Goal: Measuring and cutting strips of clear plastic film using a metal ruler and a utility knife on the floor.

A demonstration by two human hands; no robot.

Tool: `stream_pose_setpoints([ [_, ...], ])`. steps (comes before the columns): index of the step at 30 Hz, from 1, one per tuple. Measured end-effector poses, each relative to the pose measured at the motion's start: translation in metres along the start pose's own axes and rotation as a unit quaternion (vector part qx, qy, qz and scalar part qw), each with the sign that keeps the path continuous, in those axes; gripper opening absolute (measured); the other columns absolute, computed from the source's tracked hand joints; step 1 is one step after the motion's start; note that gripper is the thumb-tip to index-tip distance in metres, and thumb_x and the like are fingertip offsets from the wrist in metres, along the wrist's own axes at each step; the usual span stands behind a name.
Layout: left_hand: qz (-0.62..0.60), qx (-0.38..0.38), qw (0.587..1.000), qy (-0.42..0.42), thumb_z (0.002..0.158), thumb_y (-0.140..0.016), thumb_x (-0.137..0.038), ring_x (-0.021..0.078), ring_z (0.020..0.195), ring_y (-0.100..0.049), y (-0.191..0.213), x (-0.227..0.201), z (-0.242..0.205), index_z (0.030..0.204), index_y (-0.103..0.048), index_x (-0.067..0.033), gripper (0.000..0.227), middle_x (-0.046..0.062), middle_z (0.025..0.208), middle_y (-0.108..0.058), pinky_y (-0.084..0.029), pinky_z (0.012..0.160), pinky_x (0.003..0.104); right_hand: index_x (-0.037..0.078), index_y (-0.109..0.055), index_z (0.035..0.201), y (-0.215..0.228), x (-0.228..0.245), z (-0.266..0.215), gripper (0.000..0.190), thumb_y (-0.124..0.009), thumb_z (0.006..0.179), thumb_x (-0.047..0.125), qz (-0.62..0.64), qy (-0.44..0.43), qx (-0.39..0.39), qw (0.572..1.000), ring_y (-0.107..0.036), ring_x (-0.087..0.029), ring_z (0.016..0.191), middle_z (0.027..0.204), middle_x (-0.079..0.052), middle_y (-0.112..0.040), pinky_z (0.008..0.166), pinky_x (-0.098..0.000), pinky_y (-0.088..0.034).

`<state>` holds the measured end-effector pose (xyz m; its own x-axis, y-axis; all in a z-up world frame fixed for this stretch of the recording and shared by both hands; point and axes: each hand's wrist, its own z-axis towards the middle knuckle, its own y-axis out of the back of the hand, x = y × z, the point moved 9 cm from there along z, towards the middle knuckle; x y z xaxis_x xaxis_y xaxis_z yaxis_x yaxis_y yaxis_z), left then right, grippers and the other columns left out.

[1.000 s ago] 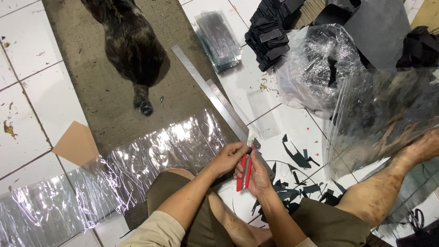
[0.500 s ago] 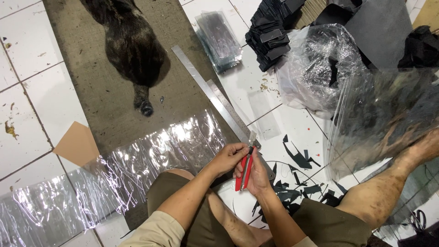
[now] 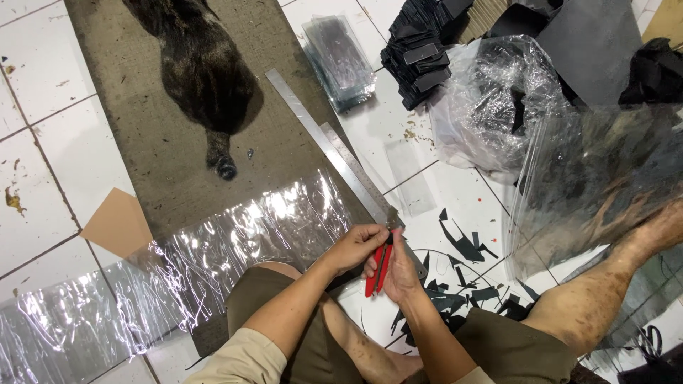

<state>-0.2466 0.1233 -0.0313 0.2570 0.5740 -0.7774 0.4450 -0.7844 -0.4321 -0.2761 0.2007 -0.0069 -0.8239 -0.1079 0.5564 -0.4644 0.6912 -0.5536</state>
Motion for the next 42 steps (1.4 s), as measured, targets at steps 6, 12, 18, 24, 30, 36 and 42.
stream_pose_setpoints([
  [6, 0.022, -0.062, 0.998, -0.016, 0.102, -0.06, -0.034, 0.0234, 0.044, -0.067, 0.009, -0.02, -0.007, 0.112, -0.073, -0.0082, 0.03, 0.016, 0.054, -0.057, -0.06, 0.039, 0.031, 0.003, -0.062, 0.092, 0.011, -0.019, 0.011, 0.065, -0.051, 0.098, 0.067, 0.035, 0.004, 0.007, 0.999, -0.055, -0.023, 0.05, 0.06, -0.007, -0.05, 0.057, -0.0436, -0.057],
  [12, -0.018, 0.004, 1.0, 0.001, 0.101, -0.063, -0.022, 0.0228, 0.046, -0.068, -0.004, -0.012, -0.006, 0.132, -0.062, -0.0085, 0.035, 0.017, 0.056, -0.06, -0.06, 0.04, 0.03, 0.009, -0.06, 0.092, 0.024, -0.011, 0.02, 0.062, -0.051, 0.097, 0.069, 0.041, 0.027, -0.005, 0.999, -0.056, -0.023, 0.05, 0.062, -0.008, -0.05, 0.054, -0.0416, -0.055],
  [18, -0.042, -0.029, 0.999, 0.007, 0.103, -0.059, -0.035, 0.0234, 0.039, -0.063, 0.001, -0.026, -0.017, 0.13, -0.065, -0.0095, 0.038, 0.017, 0.053, -0.055, -0.056, 0.031, 0.029, 0.006, -0.061, 0.1, 0.004, -0.006, 0.008, 0.046, -0.055, 0.101, 0.052, 0.063, 0.045, 0.022, 0.997, -0.065, -0.032, 0.064, 0.075, -0.017, -0.059, 0.066, -0.0502, -0.059],
  [24, -0.023, 0.018, 1.0, 0.012, 0.1, -0.066, -0.03, 0.0252, 0.046, -0.067, 0.002, 0.011, 0.006, 0.127, -0.066, -0.0121, 0.033, 0.017, 0.055, -0.057, -0.061, 0.04, 0.033, 0.007, -0.062, 0.095, 0.016, -0.009, 0.011, 0.062, -0.05, 0.098, 0.068, 0.042, 0.028, 0.005, 0.999, -0.056, -0.022, 0.05, 0.063, -0.008, -0.052, 0.052, -0.0396, -0.055],
  [30, -0.052, -0.007, 0.999, 0.006, 0.102, -0.062, -0.038, 0.0286, 0.044, -0.067, -0.005, -0.025, -0.015, 0.13, -0.066, -0.0115, 0.038, 0.02, 0.055, -0.057, -0.061, 0.037, 0.038, 0.005, -0.06, 0.101, -0.015, 0.017, -0.009, 0.047, -0.051, 0.104, 0.051, 0.043, 0.064, 0.025, 0.997, -0.061, -0.029, 0.058, 0.071, -0.014, -0.055, 0.056, -0.0466, -0.057],
  [36, -0.02, 0.036, 0.999, 0.014, 0.104, -0.062, -0.035, 0.0311, 0.052, -0.07, -0.001, 0.014, 0.012, 0.131, -0.064, -0.0105, 0.037, 0.025, 0.06, -0.059, -0.063, 0.044, 0.041, 0.01, -0.056, 0.094, 0.011, 0.002, 0.0, 0.057, -0.048, 0.1, 0.066, -0.006, 0.038, -0.008, 0.999, -0.05, -0.022, 0.046, 0.06, -0.007, -0.046, 0.047, -0.0395, -0.051],
  [42, -0.029, 0.015, 0.999, 0.017, 0.105, -0.059, -0.035, 0.0293, 0.051, -0.069, 0.003, 0.022, 0.011, 0.136, -0.059, -0.0097, 0.04, 0.021, 0.064, -0.057, -0.062, 0.041, 0.039, 0.007, -0.059, 0.092, 0.009, 0.003, -0.005, 0.059, -0.05, 0.1, 0.065, 0.008, 0.037, -0.014, 0.999, -0.06, -0.024, 0.057, 0.07, -0.01, -0.057, 0.056, -0.0424, -0.056],
])
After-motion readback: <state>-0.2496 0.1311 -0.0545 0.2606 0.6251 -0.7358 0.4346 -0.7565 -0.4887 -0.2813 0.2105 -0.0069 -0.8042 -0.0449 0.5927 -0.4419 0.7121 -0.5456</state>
